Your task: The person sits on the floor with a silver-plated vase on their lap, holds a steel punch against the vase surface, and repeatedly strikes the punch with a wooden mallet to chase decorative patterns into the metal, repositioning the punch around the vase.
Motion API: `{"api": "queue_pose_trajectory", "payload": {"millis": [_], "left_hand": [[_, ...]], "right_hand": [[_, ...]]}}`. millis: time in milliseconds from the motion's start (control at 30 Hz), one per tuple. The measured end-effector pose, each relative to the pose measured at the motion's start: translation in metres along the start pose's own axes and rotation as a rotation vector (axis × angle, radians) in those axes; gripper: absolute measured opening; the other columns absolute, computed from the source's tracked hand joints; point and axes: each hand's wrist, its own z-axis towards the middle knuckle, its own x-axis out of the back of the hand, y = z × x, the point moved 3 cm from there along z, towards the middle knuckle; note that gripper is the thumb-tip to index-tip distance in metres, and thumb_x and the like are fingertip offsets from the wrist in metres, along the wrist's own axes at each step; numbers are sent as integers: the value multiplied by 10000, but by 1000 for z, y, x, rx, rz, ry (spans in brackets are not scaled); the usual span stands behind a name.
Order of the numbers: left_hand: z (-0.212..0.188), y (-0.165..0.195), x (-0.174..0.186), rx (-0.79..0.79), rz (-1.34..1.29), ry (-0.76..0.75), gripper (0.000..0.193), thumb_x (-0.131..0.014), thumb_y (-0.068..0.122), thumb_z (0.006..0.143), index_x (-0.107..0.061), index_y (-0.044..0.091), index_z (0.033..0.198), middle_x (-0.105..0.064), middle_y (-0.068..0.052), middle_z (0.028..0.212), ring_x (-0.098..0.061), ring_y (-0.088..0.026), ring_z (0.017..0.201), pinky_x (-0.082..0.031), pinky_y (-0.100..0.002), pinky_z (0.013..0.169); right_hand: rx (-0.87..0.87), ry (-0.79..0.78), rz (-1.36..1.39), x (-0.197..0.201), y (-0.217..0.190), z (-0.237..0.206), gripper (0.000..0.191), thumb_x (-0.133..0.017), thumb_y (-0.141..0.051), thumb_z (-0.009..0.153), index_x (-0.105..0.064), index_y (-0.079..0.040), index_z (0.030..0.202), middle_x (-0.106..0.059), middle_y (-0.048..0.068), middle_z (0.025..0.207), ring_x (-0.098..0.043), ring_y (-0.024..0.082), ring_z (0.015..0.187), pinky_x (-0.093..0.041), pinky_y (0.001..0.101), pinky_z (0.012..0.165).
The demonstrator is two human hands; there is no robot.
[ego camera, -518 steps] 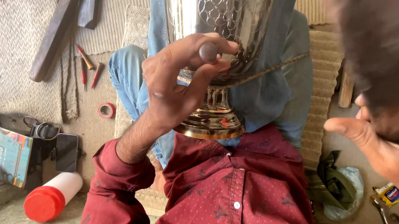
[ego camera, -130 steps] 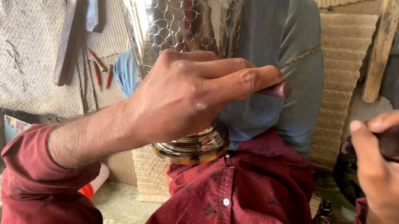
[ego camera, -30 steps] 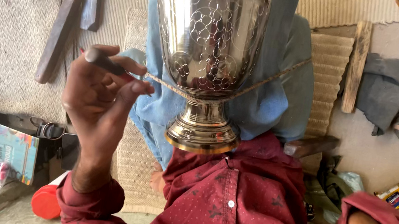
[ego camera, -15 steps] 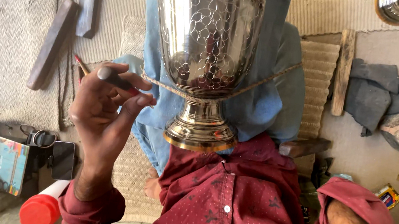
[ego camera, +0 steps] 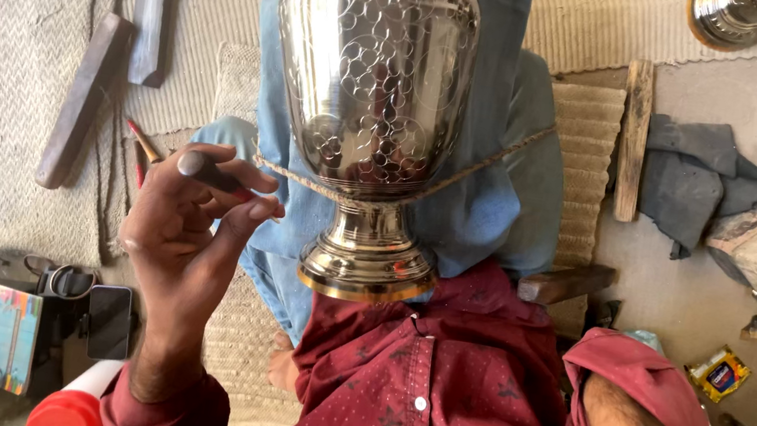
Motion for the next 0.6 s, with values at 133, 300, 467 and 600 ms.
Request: {"api": "queue_pose_trajectory", "payload": {"millis": [133, 300, 467, 600], "left_hand": [[2, -2, 0, 17, -20, 7, 436, -657, -152, 1000, -486, -49, 1387, -683, -189, 1163, -720, -221, 1051, -678, -392, 939], [7, -1, -12, 28, -23, -14, 428, -660, -155, 986, -490, -51, 1365, -691, -178, 1140, -729, -231, 1073, -667, -376, 932], [18, 16, -36, -90, -78, -155, 400, -682, -158, 967, -511, -59, 1315, -669, -178, 1111, -718, -260, 1071, -662, -394, 931], [16, 53, -67, -443, -355, -668, 414, -680, -161, 971, -506, -43, 1327, -675, -192, 1116, -726, -265, 1053, -668, -380, 903]], "right_hand": [[-6, 15, 4, -2, 12, -14, 334, -712, -41, 908, -631, -68, 1230, -642, 147, 1092, -609, 318, 1056, -471, 418, 990], [-22, 14, 5, -8, 22, -23, 312, -709, -53, 927, -628, -66, 1228, -643, 148, 1072, -616, 313, 1027, -478, 414, 970], [-60, 16, 39, -9, 22, -17, 290, -705, -64, 946, -624, -63, 1226, -644, 149, 1052, -623, 308, 997, -485, 409, 950], [-316, -233, -70, -18, 81, -33, 274, -702, -74, 962, -622, -61, 1224, -645, 149, 1036, -629, 304, 974, -490, 406, 935]]}}
